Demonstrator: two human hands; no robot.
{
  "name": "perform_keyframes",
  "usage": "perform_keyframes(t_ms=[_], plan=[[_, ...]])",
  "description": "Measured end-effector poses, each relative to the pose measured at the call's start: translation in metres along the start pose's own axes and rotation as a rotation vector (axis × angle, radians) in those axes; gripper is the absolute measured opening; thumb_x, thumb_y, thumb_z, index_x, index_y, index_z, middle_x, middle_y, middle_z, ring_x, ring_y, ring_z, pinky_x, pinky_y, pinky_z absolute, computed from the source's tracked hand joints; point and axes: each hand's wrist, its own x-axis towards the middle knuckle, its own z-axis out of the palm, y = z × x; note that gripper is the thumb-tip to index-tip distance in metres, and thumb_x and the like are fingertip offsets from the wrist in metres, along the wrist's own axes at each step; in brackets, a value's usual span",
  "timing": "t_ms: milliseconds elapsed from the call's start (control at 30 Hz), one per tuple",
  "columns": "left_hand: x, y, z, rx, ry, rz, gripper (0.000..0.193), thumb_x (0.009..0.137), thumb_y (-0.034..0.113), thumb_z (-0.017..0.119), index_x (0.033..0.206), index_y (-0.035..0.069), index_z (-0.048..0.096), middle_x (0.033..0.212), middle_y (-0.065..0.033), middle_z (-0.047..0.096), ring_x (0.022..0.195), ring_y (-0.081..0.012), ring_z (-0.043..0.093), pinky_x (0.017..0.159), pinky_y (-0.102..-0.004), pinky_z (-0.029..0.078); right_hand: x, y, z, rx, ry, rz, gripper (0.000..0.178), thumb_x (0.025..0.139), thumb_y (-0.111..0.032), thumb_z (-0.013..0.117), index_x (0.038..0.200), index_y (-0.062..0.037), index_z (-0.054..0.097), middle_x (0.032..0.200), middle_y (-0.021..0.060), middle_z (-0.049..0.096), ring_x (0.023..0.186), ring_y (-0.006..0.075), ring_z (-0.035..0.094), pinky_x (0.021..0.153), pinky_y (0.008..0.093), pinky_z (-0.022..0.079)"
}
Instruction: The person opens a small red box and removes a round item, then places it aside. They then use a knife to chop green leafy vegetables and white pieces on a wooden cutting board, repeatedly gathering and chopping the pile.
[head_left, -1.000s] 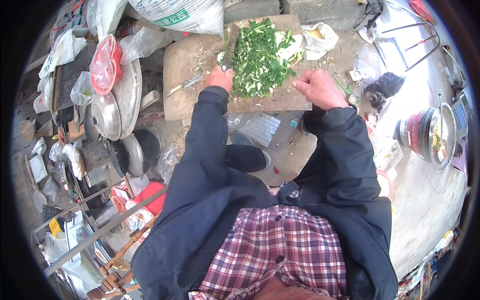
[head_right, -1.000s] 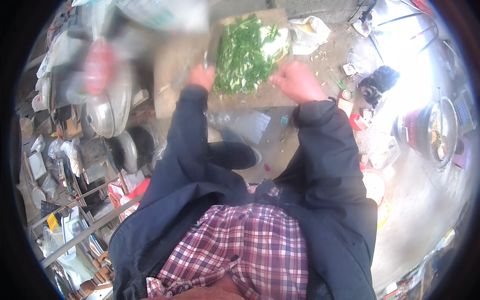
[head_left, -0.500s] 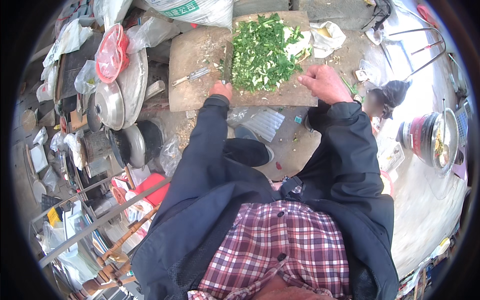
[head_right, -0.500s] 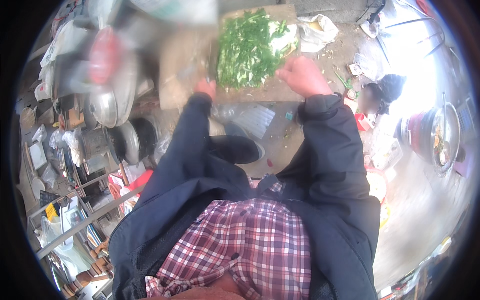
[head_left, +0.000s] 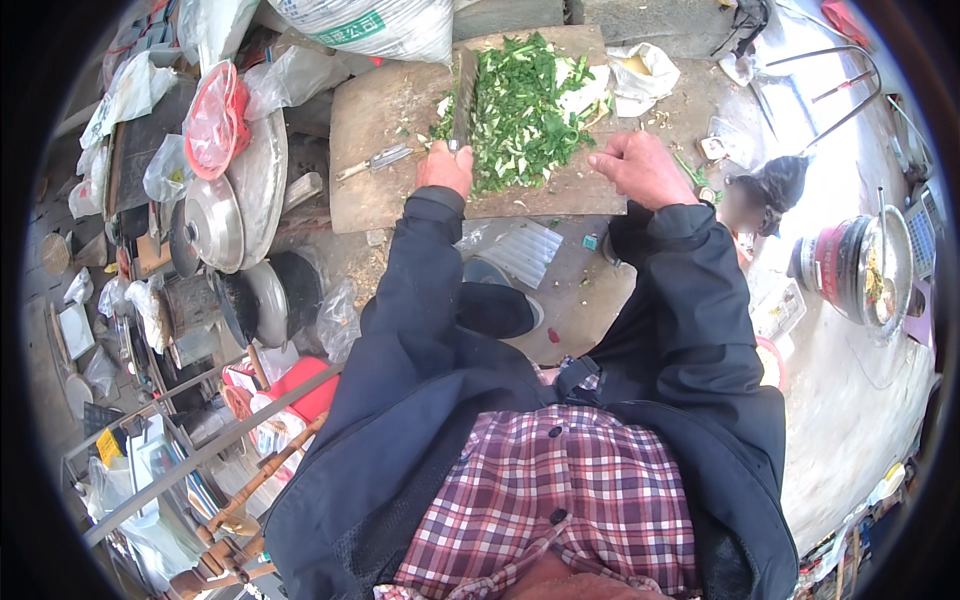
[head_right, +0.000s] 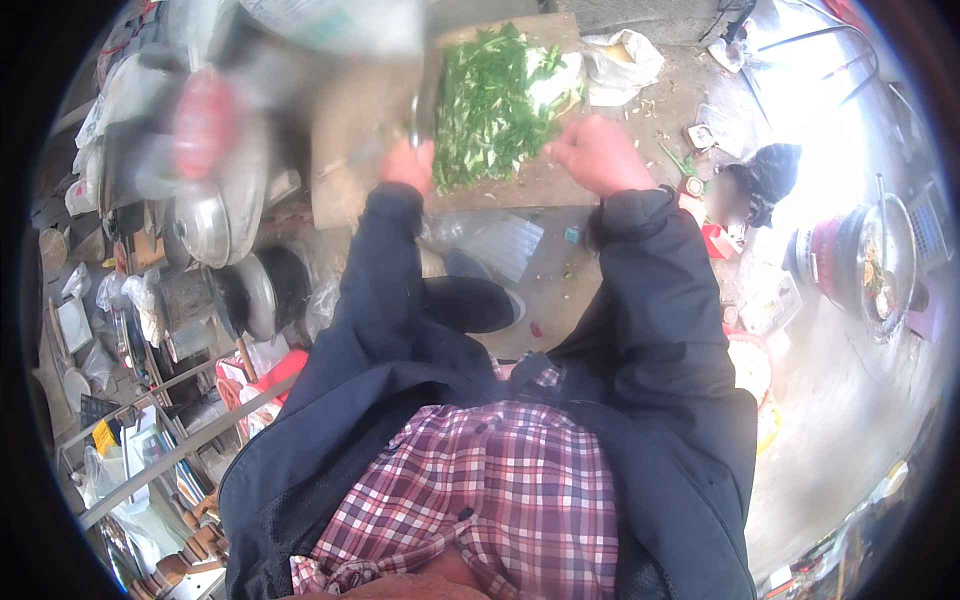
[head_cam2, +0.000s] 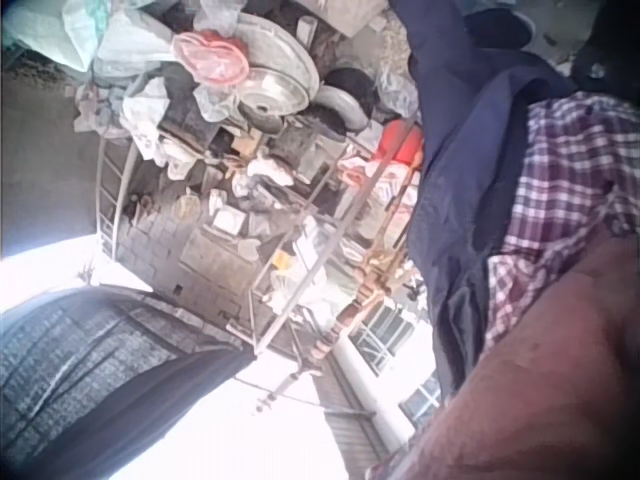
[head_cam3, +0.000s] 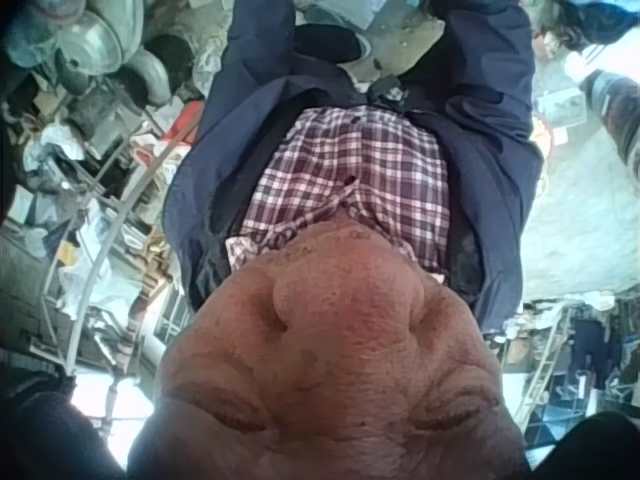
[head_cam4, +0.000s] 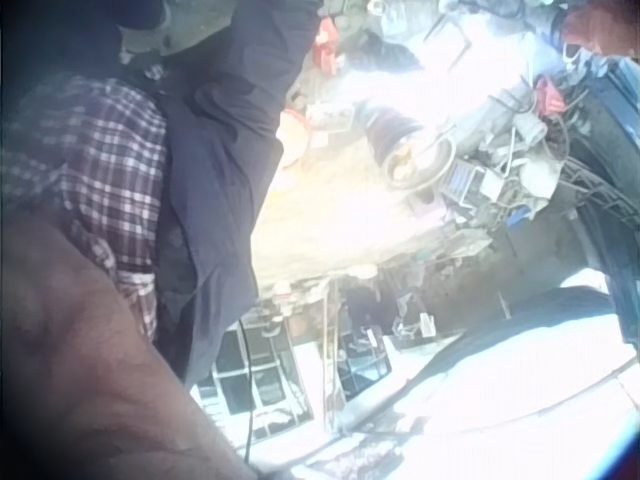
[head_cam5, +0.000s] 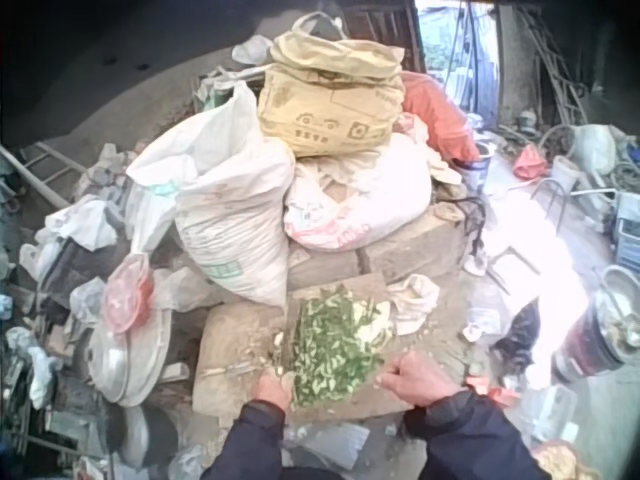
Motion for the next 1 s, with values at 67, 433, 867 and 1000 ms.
perform_keyframes(t_ms=[67,433,867,1000], plan=[[-0.013,0.019,-0.001,-0.18,0.083,0.028,0.033,0.085,0.029,0.061,0.096,-0.001,0.055,0.084,-0.0233,0.064,0.081,-0.0389,0.064,0.074,-0.045,0.05,0.0,0.0,0.001,0.006,-0.031,-0.01,0.027,0.078,-0.025,0.067,0.078,0.0019,0.067,0.068,0.021,0.062,0.065,0.0342,0.062,0.064,0.0411,0.048],[-0.067,0.113,0.08,-0.263,-0.21,0.284,0.032,0.08,0.015,0.064,0.104,0.0,0.05,0.087,-0.0264,0.063,0.084,-0.0434,0.061,0.074,-0.0468,0.049,-0.003,0.011,-0.001,0.046,0.023,-0.057,0.029,0.08,-0.026,0.066,0.079,0.0029,0.066,0.064,0.0182,0.06,0.06,0.0289,0.061,0.059,0.0387,0.047],[0.001,0.119,0.107,-0.48,-0.115,0.008,0.028,0.075,0.015,0.064,0.092,-0.003,0.05,0.08,-0.0217,0.062,0.076,-0.0354,0.062,0.067,-0.0421,0.051,-0.007,0.012,-0.007,0.026,-0.005,-0.019,0.03,0.081,-0.027,0.065,0.078,0.0023,0.065,0.061,0.0143,0.06,0.058,0.0238,0.06,0.058,0.0367,0.047],[0.014,0.09,0.061,-0.972,-0.37,-0.364,0.018,0.08,0.007,0.061,0.09,0.001,0.047,0.065,-0.0074,0.052,0.048,-0.0154,0.053,0.037,-0.0313,0.044,-0.009,0.006,-0.008,0.042,-0.015,0.029,0.029,0.078,-0.026,0.066,0.079,0.0031,0.066,0.068,0.0225,0.061,0.066,0.0358,0.061,0.063,0.0425,0.047]])
